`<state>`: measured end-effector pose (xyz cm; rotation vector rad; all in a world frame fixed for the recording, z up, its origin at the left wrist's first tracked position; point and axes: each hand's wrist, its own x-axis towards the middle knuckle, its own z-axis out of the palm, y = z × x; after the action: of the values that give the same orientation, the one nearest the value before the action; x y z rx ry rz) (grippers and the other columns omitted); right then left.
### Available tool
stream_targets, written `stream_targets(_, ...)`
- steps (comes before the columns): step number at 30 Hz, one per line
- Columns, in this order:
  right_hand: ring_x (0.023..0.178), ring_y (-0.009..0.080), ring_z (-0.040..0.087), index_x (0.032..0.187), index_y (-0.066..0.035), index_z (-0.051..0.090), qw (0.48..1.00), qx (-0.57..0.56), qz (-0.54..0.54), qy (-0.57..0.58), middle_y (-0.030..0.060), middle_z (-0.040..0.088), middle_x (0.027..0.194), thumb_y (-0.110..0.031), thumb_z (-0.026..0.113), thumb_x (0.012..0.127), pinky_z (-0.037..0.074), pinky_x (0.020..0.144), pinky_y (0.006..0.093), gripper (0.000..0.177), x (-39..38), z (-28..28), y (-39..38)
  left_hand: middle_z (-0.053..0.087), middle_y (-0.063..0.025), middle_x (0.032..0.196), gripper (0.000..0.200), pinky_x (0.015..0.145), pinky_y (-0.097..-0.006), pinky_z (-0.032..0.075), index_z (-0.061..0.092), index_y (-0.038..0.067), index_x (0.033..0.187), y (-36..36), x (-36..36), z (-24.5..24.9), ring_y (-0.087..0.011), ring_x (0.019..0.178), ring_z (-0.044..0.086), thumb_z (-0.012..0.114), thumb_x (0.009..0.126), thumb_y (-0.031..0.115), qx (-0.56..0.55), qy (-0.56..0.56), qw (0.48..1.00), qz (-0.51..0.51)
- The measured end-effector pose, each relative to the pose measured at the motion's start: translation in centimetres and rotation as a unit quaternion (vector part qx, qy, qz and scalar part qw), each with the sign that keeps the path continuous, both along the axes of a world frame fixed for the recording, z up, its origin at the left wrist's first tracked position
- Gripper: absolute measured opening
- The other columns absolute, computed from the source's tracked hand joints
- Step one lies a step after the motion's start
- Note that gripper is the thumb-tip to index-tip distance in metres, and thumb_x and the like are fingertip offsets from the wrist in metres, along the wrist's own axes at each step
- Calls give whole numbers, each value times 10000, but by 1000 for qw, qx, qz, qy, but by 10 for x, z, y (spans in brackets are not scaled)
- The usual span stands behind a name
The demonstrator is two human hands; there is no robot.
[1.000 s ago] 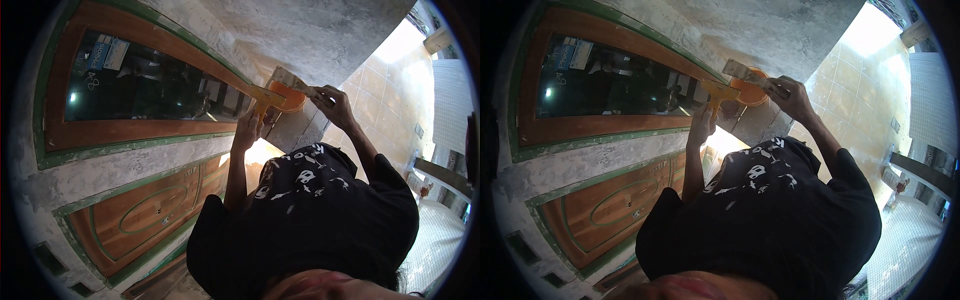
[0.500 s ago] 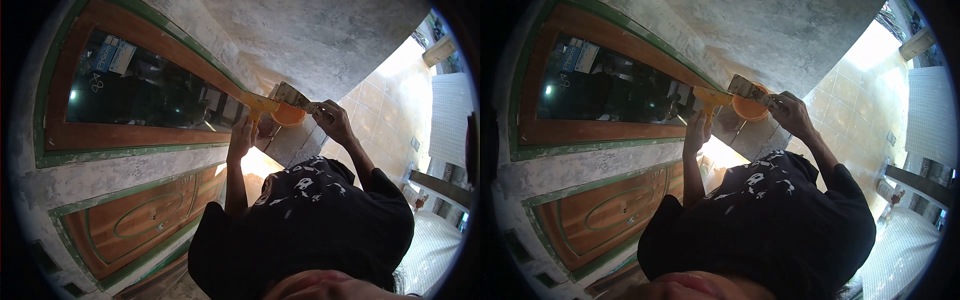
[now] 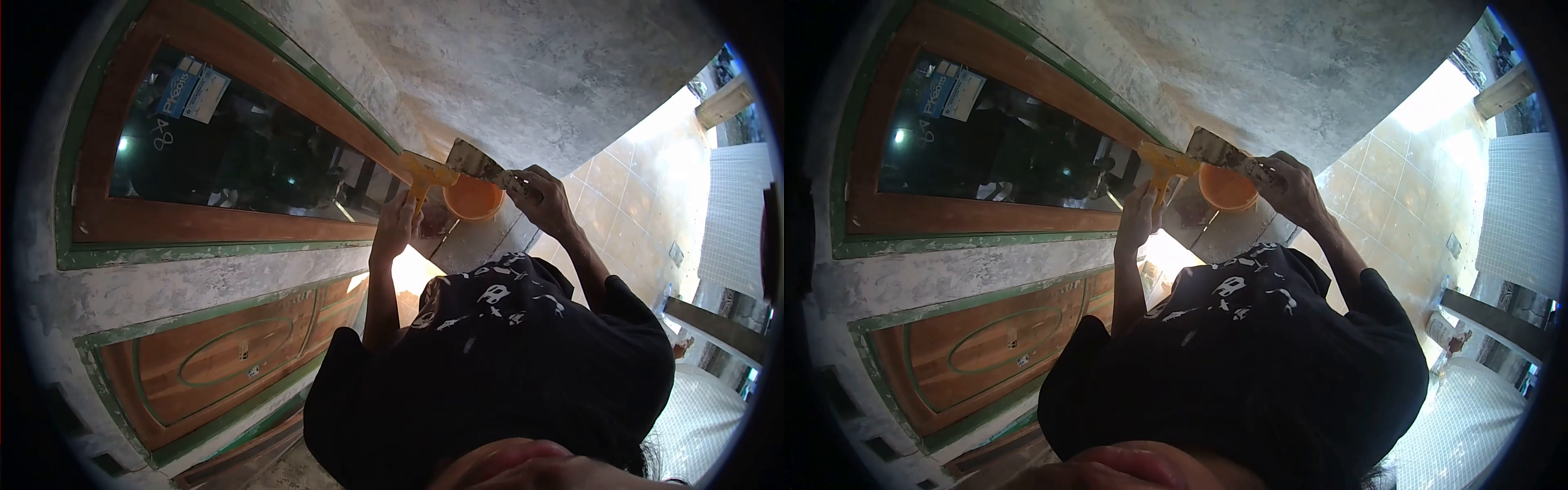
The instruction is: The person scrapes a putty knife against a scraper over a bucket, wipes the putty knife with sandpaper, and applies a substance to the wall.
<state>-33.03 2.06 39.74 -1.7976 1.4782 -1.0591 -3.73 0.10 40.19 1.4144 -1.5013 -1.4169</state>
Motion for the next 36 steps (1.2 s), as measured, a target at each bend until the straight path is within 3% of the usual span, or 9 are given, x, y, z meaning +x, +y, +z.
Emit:
stream_targets(8,815,291,647,1039,-75,670,998,2,-51,32,139,637,926,-90,668,815,520,701,376,225,-26,-70,5,460,-23,581,314,423,-269,358,580,23,938,0,17,-27,-91,450,429,383,980,264,-12,-28,1000,-2)
stream_targets(11,878,291,642,1074,-89,654,985,139,12,103,138,651,974,-99,643,797,516,749,386,278,-29,-102,13,452,-17,578,336,389,-255,330,580,23,943,9,23,-26,-85,417,405,376,982,287,57,-11,998,1)
stream_targets(19,916,372,604,1107,-32,602,980,121,113,110,216,591,995,-82,530,846,492,769,450,275,20,-161,35,461,-26,605,307,365,-239,312,571,18,939,22,39,-40,-88,433,420,398,973,270,55,-10,998,18)
stream_targets(22,909,379,589,1080,-30,580,978,135,99,121,213,565,946,-71,531,840,468,748,471,248,29,-171,46,455,-28,613,307,361,-233,302,569,19,946,26,48,-53,-89,436,412,399,971,274,-176,-127,974,-61)
stream_targets(24,912,376,583,1074,-36,573,980,125,89,130,210,559,942,-70,529,842,453,768,478,239,33,-181,53,365,37,559,282,342,-196,224,556,40,1000,32,42,-42,-24,377,267,381,994,261,50,4,998,38)
stream_targets(31,958,319,568,1053,-66,615,963,101,127,214,155,584,958,-108,517,882,389,849,472,201,31,-173,59,378,37,575,279,343,-191,221,553,45,1006,36,47,-45,-24,380,261,392,990,273,94,24,994,45)
stream_targets(33,978,303,562,1095,-79,616,960,114,150,209,147,590,988,-131,533,896,391,867,455,222,22,-163,56,500,-64,686,267,408,-274,379,548,0,991,31,67,-79,-145,479,451,455,961,248,-234,-195,949,-79)
stream_targets(34,997,286,556,1137,-92,616,955,124,172,207,139,595,1017,-154,549,910,393,885,438,245,16,-161,55,500,-64,686,267,408,-274,379,548,0,991,30,61,-60,-145,479,451,455,961,248,-234,-196,949,-79)
stream_targets(36,991,264,568,1163,-96,620,959,90,176,202,120,621,1074,-192,544,930,421,864,420,263,6,-160,57,552,-153,854,213,515,-339,457,538,-2,1049,27,51,-23,-260,605,511,582,898,141,146,-29,988,40)
